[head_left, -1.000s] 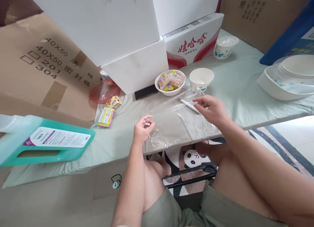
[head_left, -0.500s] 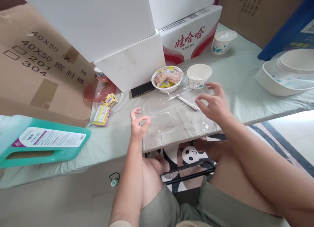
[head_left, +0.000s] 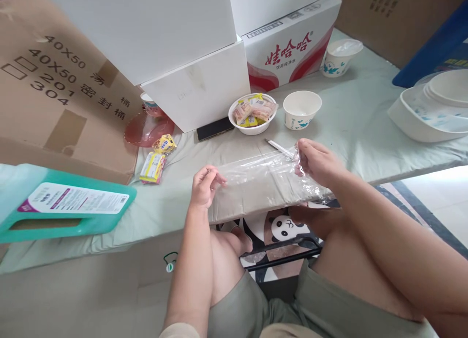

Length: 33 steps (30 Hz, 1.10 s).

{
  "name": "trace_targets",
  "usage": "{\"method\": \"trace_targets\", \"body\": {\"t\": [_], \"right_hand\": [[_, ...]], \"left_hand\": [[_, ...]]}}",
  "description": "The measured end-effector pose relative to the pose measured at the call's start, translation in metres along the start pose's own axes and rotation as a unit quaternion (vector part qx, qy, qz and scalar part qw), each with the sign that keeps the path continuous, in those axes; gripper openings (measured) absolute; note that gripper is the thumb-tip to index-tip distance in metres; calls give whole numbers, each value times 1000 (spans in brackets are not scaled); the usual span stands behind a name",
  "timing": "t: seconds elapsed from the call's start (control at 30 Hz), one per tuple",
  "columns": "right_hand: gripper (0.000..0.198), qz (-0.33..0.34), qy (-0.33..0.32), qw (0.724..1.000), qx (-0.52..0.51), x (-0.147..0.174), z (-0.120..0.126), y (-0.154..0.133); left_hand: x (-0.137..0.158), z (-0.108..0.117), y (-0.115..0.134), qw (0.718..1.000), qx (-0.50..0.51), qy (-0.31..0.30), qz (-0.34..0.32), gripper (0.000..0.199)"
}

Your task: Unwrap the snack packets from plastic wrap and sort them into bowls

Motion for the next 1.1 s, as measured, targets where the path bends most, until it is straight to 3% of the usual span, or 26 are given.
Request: {"method": "trace_targets", "body": {"t": [0.17,0.27,0.4,0.53,0.73,0.8,0.87,1.0,1.1], "right_hand": [[41,-27,27,998,56,-3,6,1],[25,-56,-51,997,35,-3,1,4],[61,-73,-162,984,21,-5,-11,12],[67,-67,-110,990,65,-14,-8,20],[74,42,-26,987,154,-23,2,18],[75,98,-21,969,226,-21,2,16],[78,139,-27,942,304,-15,1,16],[85,156,-66,900,402,-3,-1,21],[65,191,-48,875,441,0,0,15]], "left_hand": [[-2,-4,-5,998,-52,11,15,31],[-5,-2,-8,997,-21,48,51,32],[-9,10,-10,988,19,109,111,33],[-10,18,-6,986,20,79,145,40],[-1,4,-9,981,-53,-33,182,99],[-3,3,-12,982,-88,-17,166,93],[-8,5,-13,987,-94,28,129,71],[-18,12,-11,991,-67,93,61,24],[-19,12,-13,992,-44,88,82,15]]}}
Point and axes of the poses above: each hand's wrist, its own x-axis away from the middle knuckle, its own z-axis out of the back of the hand, y = z × x, the point moved 5 cm from there along -x, towards the middle knuckle, and after that the axes turned 7 degrees about y, right-handed, at the moved point
